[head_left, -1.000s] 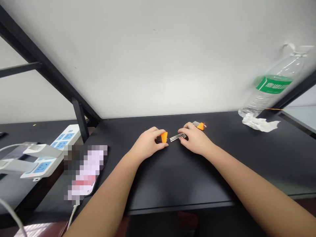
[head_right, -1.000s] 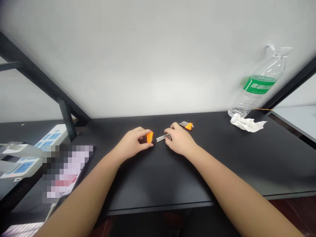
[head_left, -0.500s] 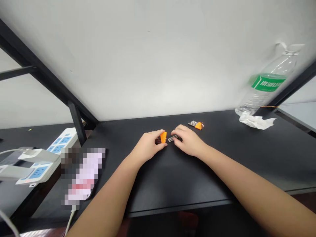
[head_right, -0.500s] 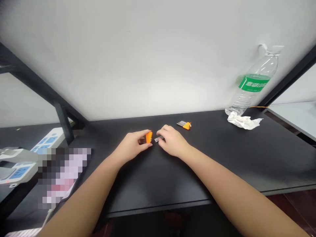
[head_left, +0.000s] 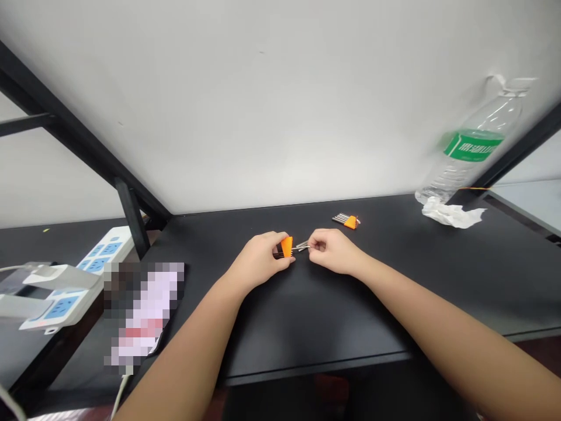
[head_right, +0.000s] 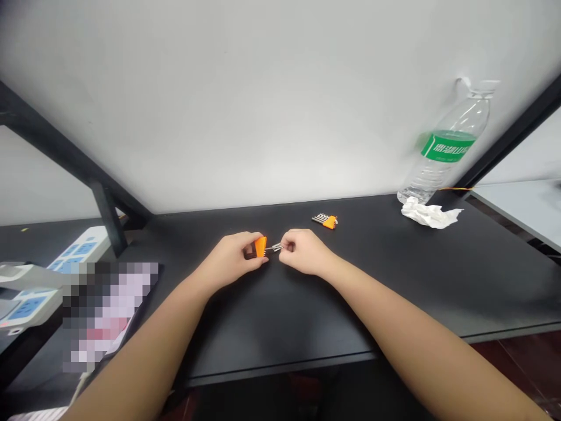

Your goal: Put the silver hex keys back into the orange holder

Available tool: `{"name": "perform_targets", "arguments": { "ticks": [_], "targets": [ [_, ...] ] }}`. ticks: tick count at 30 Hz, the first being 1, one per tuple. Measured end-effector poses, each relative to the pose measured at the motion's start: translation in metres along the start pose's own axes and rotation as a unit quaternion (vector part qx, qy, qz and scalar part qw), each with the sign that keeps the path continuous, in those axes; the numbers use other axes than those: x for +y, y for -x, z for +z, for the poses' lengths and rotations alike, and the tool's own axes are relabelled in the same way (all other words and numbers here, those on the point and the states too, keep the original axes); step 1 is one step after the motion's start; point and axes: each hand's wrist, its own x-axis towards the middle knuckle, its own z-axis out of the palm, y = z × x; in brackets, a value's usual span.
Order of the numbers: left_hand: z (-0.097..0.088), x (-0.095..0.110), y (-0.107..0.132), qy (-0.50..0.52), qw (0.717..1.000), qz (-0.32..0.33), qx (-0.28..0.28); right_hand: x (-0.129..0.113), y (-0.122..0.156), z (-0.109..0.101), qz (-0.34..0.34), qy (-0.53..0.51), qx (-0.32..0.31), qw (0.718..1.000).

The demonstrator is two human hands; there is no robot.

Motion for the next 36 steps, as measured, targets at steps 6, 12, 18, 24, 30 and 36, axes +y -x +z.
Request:
{"name": "perform_targets", "arguments": {
  "ticks": [6,12,18,24,30,36],
  "targets": [
    [-0.003,0.000,0.001,-0.016,1.000,-0.015,0.000,0.005,0.003,-0.022,0.129,0.067,-0.096,0.985],
    [0.000,0.000,0.001,-0.007,1.000,-0.006,0.006,0.005,0.006,-0.020,0.033,0.222,0.024,0.974],
    [0.003,0.000,0.000,0.009,1.000,-0.005,0.001,0.005,0.001,-0.001,-0.017,0.262,-0.020,0.965],
    [0.004,0.002,0.001,0.012,1.000,0.005,0.013,0.004,0.001,0.005,-0.002,0.258,0.012,0.966],
    [0.002,0.006,0.001,0.016,0.999,0.026,0.012,-0.004,0.006,0.002,-0.127,0.062,-0.012,0.990],
    [0.002,0.008,0.001,0.015,0.999,0.032,0.006,-0.010,0.007,0.005,-0.140,0.026,-0.028,0.989]
  ]
}}
